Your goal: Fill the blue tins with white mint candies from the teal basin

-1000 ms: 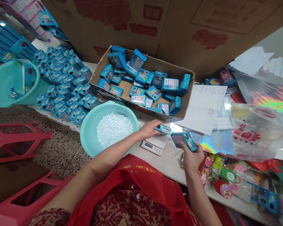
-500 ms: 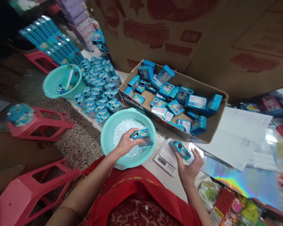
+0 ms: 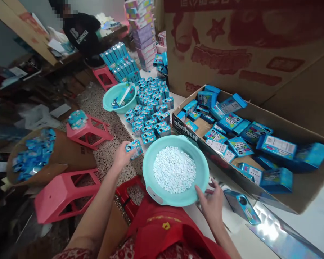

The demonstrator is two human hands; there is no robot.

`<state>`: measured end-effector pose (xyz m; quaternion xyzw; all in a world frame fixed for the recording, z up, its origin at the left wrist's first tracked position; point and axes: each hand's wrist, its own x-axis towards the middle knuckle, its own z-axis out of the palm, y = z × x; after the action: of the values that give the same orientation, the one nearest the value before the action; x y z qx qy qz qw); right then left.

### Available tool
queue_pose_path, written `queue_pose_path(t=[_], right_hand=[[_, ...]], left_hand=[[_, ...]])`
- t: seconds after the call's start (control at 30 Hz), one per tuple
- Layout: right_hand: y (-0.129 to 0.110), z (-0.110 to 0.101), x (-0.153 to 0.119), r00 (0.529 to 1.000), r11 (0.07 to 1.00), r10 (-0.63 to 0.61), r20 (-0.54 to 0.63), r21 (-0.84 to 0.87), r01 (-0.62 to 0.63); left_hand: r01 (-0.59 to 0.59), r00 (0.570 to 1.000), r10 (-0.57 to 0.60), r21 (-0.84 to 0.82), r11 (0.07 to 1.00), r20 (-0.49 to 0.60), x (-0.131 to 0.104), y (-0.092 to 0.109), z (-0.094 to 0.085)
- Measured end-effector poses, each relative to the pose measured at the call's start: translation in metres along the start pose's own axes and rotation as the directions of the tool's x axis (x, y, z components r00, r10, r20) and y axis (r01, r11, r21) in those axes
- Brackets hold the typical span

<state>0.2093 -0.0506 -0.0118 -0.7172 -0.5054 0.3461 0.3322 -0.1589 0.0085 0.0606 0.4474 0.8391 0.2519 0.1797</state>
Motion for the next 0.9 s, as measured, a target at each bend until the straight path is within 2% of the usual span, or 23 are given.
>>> queue_pose_path(t=[0.1,0.2,0.27,0.37,0.47,0.57,0.6,0.63,0.67,0.7,0.73,0.8,0.9], right_hand=[[-0.001,0.009,0.011,0.975,0.982,0.188,0.119,-0.007,-0.188],[-0.001,0.007,0.010,0.963,0.968,0.250,0.101,-0.024,-0.249],[-0.001,0.001,0.004,0.954,0.957,0.289,0.080,-0.035,-0.287],[0.002,-0.008,-0.003,0.941,0.941,0.334,0.047,-0.066,-0.331],[0.003,-0.011,-0.005,0.934,0.934,0.353,0.051,-0.086,-0.348],[0.003,-0.008,-0.005,0.940,0.937,0.340,0.044,-0.098,-0.334],[0.002,-0.007,-0.004,0.945,0.942,0.325,0.023,-0.100,-0.322],[0.001,-0.005,-0.004,0.951,0.946,0.310,-0.004,-0.101,-0.309],[0.001,-0.004,-0.004,0.954,0.949,0.298,-0.027,-0.104,-0.299],[0.000,-0.003,-0.004,0.956,0.950,0.290,-0.042,-0.109,-0.293],[-0.001,-0.002,-0.004,0.957,0.950,0.286,-0.048,-0.114,-0.290],[-0.002,-0.001,-0.004,0.957,0.949,0.289,-0.038,-0.118,-0.291],[0.000,-0.001,-0.004,0.949,0.940,0.315,-0.022,-0.131,-0.315]], left_hand=[[-0.021,0.999,0.022,-0.053,0.998,0.023,0.005,-0.021,0.045],[-0.110,0.994,0.111,-0.103,0.989,0.006,0.005,-0.023,0.089],[-0.137,0.990,0.139,-0.117,0.984,0.002,0.005,-0.022,0.106],[-0.156,0.988,0.156,-0.104,0.982,-0.009,0.006,-0.024,0.109],[-0.224,0.975,0.223,-0.067,0.972,-0.020,-0.001,-0.023,0.091],[-0.302,0.948,0.303,0.029,0.953,-0.097,-0.019,-0.004,0.079],[-0.325,0.943,0.328,0.056,0.944,-0.056,-0.026,0.006,0.081],[-0.342,0.939,0.339,0.070,0.937,0.056,-0.033,0.019,0.087],[-0.353,0.916,0.329,0.075,0.932,0.230,-0.039,0.031,0.096],[-0.338,0.869,0.275,0.085,0.937,0.412,-0.044,0.043,0.108],[-0.285,0.823,0.185,0.109,0.952,0.537,-0.048,0.053,0.121],[-0.200,0.790,0.077,0.138,0.970,0.609,-0.052,0.065,0.144],[-0.094,0.794,0.019,0.092,0.991,0.608,-0.054,0.064,0.160]])
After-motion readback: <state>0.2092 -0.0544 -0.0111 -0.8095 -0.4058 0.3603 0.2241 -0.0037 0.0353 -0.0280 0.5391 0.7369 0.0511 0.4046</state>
